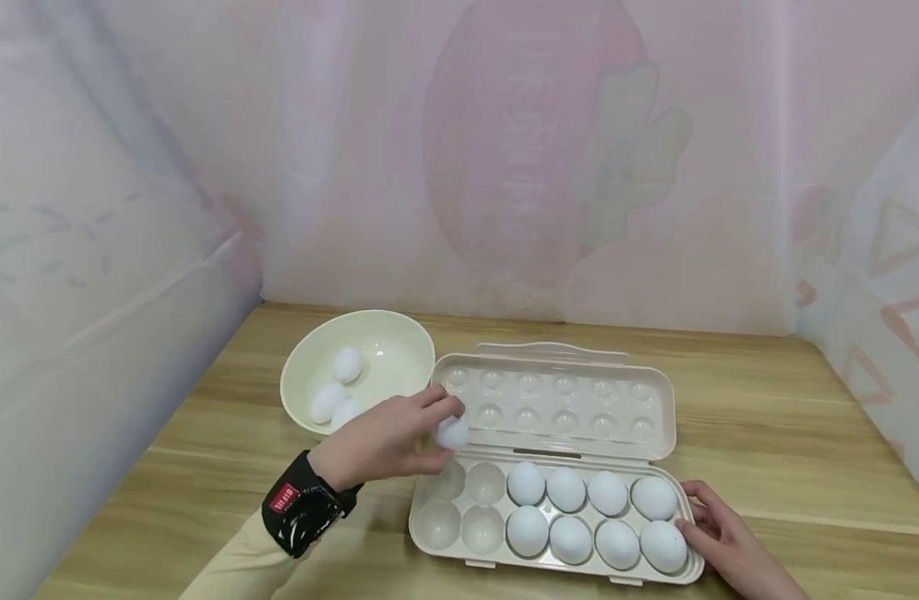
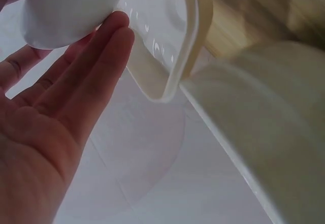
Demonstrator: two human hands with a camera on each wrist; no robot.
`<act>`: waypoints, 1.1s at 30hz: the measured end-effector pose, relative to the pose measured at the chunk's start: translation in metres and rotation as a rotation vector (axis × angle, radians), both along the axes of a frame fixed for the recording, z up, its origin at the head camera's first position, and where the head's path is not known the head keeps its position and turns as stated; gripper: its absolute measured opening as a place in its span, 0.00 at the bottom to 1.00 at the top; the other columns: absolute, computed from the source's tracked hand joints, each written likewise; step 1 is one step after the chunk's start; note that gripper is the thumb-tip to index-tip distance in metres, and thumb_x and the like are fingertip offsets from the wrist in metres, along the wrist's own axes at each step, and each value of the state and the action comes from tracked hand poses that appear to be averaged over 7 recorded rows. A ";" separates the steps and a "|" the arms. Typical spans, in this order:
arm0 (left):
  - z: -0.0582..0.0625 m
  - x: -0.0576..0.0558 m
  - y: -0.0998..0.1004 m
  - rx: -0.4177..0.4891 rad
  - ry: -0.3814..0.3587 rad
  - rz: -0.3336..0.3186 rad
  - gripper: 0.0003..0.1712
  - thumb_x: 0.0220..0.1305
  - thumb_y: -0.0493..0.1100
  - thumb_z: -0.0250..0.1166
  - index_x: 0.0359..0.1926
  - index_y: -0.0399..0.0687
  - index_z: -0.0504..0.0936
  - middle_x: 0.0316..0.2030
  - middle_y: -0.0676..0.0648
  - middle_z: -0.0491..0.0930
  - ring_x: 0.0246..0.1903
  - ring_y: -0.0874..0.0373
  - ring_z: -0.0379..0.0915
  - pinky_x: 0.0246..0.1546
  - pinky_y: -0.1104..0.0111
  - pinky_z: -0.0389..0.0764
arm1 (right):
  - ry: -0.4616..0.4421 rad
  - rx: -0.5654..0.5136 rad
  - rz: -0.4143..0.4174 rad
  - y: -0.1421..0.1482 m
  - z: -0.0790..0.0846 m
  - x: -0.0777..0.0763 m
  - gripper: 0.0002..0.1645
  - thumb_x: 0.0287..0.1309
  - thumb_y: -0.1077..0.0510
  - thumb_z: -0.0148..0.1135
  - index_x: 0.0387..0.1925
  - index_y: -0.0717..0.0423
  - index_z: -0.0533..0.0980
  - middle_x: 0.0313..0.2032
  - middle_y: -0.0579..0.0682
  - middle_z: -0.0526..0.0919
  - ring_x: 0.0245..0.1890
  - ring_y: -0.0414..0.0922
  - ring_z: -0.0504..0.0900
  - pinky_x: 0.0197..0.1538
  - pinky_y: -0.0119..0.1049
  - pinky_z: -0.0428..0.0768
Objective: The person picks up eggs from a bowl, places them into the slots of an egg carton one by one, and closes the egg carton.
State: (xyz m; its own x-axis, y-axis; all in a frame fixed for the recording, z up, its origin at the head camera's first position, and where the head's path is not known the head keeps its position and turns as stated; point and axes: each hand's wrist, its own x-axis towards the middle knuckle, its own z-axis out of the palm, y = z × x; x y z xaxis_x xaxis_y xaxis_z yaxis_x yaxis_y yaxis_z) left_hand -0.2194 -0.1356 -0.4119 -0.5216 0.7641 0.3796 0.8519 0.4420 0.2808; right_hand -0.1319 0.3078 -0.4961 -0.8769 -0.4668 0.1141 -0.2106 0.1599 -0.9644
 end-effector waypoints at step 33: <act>-0.019 0.005 0.046 -0.357 0.099 -0.066 0.18 0.51 0.44 0.73 0.40 0.49 0.75 0.33 0.54 0.77 0.29 0.60 0.74 0.27 0.72 0.73 | -0.039 -0.031 -0.022 -0.005 0.002 -0.002 0.29 0.66 0.76 0.41 0.54 0.41 0.67 0.45 0.41 0.82 0.39 0.38 0.81 0.34 0.35 0.81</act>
State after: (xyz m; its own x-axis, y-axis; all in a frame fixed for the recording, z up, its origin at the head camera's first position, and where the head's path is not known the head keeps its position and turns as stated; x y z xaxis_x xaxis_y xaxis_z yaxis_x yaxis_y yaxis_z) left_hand -0.2143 -0.0900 -0.4305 -0.4413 0.8880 0.1294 0.8970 0.4408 0.0341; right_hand -0.1337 0.3029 -0.4946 -0.8911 -0.4440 0.0938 -0.1695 0.1340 -0.9764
